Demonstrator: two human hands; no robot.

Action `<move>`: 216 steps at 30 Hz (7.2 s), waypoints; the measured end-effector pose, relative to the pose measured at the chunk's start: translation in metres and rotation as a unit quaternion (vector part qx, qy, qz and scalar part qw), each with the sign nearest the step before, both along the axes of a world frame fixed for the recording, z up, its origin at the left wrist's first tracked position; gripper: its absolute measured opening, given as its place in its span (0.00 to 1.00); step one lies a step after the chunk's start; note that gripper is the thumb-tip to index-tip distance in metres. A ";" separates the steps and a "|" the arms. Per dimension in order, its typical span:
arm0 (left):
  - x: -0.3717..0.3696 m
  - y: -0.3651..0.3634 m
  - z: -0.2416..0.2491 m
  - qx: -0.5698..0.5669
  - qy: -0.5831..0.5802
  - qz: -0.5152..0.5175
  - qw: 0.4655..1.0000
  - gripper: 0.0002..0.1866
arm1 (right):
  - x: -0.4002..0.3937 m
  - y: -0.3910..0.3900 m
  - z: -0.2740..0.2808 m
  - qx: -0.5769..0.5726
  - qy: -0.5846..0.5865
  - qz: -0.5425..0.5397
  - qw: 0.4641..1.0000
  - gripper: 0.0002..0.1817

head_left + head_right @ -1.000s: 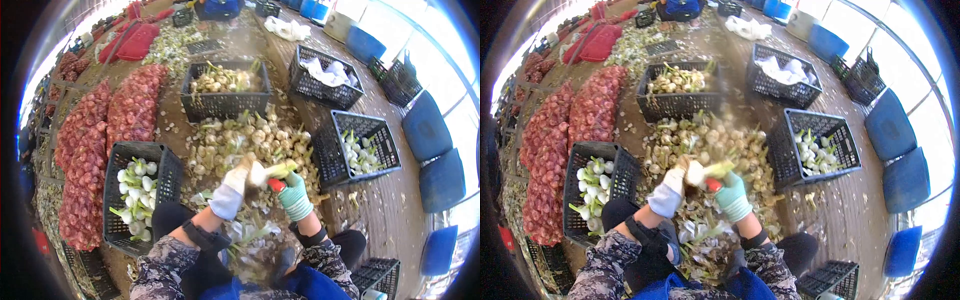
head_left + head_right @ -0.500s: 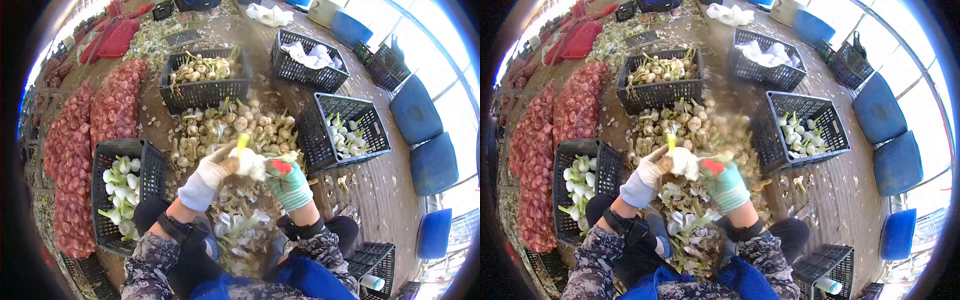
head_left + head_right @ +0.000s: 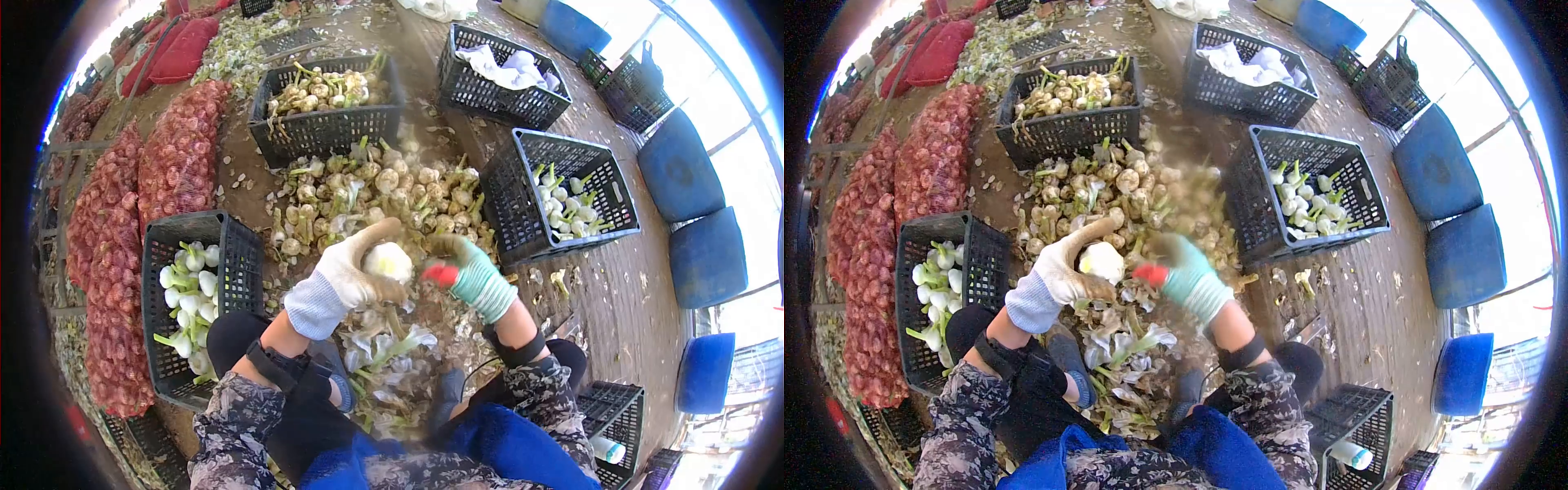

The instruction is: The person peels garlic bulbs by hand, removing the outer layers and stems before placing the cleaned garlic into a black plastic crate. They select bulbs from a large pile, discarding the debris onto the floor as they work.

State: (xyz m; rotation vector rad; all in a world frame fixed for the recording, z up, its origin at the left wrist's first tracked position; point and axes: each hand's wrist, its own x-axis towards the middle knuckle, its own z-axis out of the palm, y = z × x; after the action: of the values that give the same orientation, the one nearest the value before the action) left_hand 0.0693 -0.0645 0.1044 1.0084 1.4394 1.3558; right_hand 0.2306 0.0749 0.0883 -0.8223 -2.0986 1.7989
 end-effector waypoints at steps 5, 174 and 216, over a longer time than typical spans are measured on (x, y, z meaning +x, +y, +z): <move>-0.001 0.002 0.000 -0.041 -0.140 -0.025 0.989 0.45 | -0.017 -0.007 0.041 -0.090 -0.051 0.079 0.991 0.23; 0.035 0.028 -0.003 0.074 -0.106 0.134 0.982 0.50 | -0.002 0.001 -0.006 -0.141 0.208 -0.016 0.968 0.16; 0.023 0.018 -0.020 0.037 -0.335 -0.004 0.942 0.44 | 0.028 0.056 -0.041 -0.063 0.015 -0.089 0.994 0.19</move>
State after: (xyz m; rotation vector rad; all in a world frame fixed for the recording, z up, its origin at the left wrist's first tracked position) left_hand 0.0920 -0.0463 0.0844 0.5075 0.8716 1.5543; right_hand 0.2588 0.1312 0.0474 -0.9749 -1.8449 1.8500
